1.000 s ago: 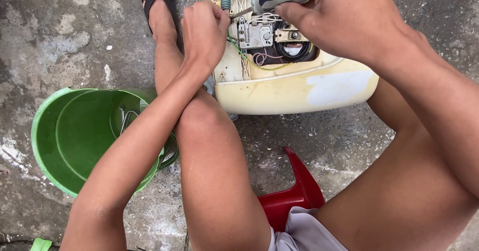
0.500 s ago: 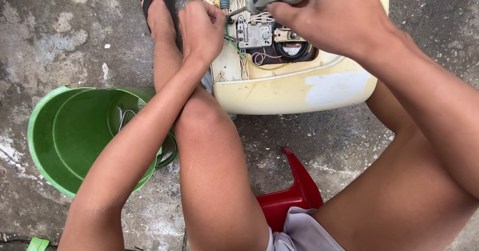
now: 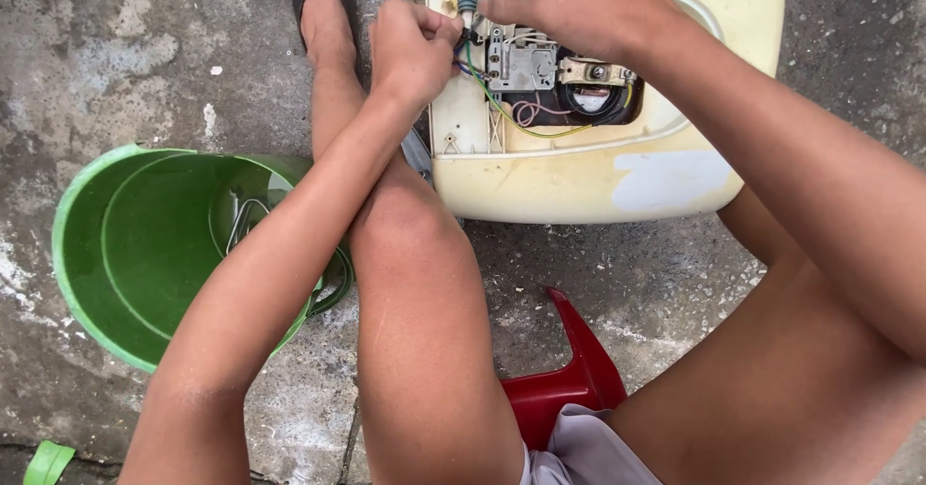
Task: Reconnecting electrical wires to a terminal block inside a water heater using a screwdriver.
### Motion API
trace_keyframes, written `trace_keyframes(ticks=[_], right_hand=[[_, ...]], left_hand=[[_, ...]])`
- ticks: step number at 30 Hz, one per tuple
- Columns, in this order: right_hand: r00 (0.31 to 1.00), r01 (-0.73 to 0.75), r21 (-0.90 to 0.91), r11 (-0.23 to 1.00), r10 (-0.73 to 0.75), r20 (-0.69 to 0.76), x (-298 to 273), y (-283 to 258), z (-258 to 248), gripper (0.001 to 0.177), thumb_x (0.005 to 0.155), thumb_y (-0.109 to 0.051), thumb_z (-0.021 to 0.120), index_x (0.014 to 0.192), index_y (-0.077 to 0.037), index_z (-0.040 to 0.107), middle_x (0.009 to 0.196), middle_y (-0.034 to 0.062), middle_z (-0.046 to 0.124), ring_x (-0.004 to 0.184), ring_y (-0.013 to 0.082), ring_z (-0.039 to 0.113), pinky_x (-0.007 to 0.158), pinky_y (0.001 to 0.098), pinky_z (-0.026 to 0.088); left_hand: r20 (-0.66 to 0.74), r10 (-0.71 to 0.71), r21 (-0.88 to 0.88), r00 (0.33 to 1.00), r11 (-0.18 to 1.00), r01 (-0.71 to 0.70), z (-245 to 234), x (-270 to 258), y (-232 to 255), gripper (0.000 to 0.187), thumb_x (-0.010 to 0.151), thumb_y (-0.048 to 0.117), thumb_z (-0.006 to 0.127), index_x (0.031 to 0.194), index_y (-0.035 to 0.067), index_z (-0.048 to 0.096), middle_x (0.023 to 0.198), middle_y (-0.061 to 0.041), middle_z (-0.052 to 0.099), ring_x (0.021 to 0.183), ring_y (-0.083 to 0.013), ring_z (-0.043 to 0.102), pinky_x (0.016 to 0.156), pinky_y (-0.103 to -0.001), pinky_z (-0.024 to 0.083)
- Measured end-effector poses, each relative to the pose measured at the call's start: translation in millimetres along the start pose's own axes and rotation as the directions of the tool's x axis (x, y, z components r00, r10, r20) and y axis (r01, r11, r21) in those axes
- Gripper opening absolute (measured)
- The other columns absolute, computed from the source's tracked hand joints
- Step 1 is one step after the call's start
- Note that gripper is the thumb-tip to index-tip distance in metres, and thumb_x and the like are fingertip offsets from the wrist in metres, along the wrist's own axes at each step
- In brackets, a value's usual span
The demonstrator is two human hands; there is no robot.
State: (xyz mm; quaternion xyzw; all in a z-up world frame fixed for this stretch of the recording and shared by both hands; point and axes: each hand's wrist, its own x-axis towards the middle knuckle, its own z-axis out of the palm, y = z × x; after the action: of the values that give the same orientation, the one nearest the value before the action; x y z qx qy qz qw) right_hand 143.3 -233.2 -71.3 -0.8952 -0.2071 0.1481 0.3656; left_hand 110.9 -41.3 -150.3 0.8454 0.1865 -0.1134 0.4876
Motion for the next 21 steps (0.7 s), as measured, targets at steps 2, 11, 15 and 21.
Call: trace_keyframes(ticks=[2,11,15,21], right_hand=[[0.997,-0.054,0.026,0.998,0.052,0.061,4.5,-1.1,4.2,0.019,0.097,-0.035,0.079,0.113,-0.027,0.072,0.104,-0.0090,0.073,0.091,0.0067,0.066,0.080,0.0273,0.049],[0.951,-0.307,-0.049,0.950,0.304,-0.063,-6.7,3.4,-10.0,0.023,0.088,-0.043,0.086,0.083,-0.029,0.069,0.083,-0.0156,0.064,0.076,0.0028,0.052,0.064,0.0310,0.037],[0.984,-0.169,0.044,0.985,0.171,-0.048,-15.5,-17.2,-19.0,0.010,0.091,-0.030,0.083,0.090,-0.024,0.075,0.091,-0.0153,0.071,0.087,-0.0025,0.061,0.073,0.0237,0.043],[0.993,-0.098,0.093,0.991,0.103,-0.055,-21.9,-24.7,-12.2,0.015,0.093,-0.023,0.083,0.105,-0.026,0.074,0.099,-0.0132,0.072,0.092,-0.0010,0.063,0.082,0.0198,0.049]], left_hand=[[0.047,-0.068,-0.088,0.997,0.994,0.072,-5.9,-2.0,1.6,0.016,0.090,0.020,0.076,0.079,0.009,0.078,0.076,-0.002,0.075,0.066,-0.0092,0.077,0.057,-0.021,0.074],[0.089,-0.067,-0.322,0.994,0.942,0.092,2.0,7.3,-14.7,0.017,0.092,0.017,0.074,0.082,0.004,0.076,0.072,-0.006,0.076,0.059,-0.0080,0.074,0.057,-0.022,0.072],[0.130,-0.149,-0.380,0.980,0.906,0.187,2.1,10.7,-10.2,0.014,0.092,0.017,0.073,0.090,0.003,0.077,0.077,-0.007,0.078,0.062,-0.0081,0.072,0.057,-0.023,0.071],[0.117,-0.149,-0.370,0.982,0.911,0.182,8.2,12.1,-9.4,0.016,0.091,0.019,0.074,0.086,0.005,0.078,0.075,-0.005,0.078,0.058,-0.0068,0.069,0.052,-0.022,0.067]])
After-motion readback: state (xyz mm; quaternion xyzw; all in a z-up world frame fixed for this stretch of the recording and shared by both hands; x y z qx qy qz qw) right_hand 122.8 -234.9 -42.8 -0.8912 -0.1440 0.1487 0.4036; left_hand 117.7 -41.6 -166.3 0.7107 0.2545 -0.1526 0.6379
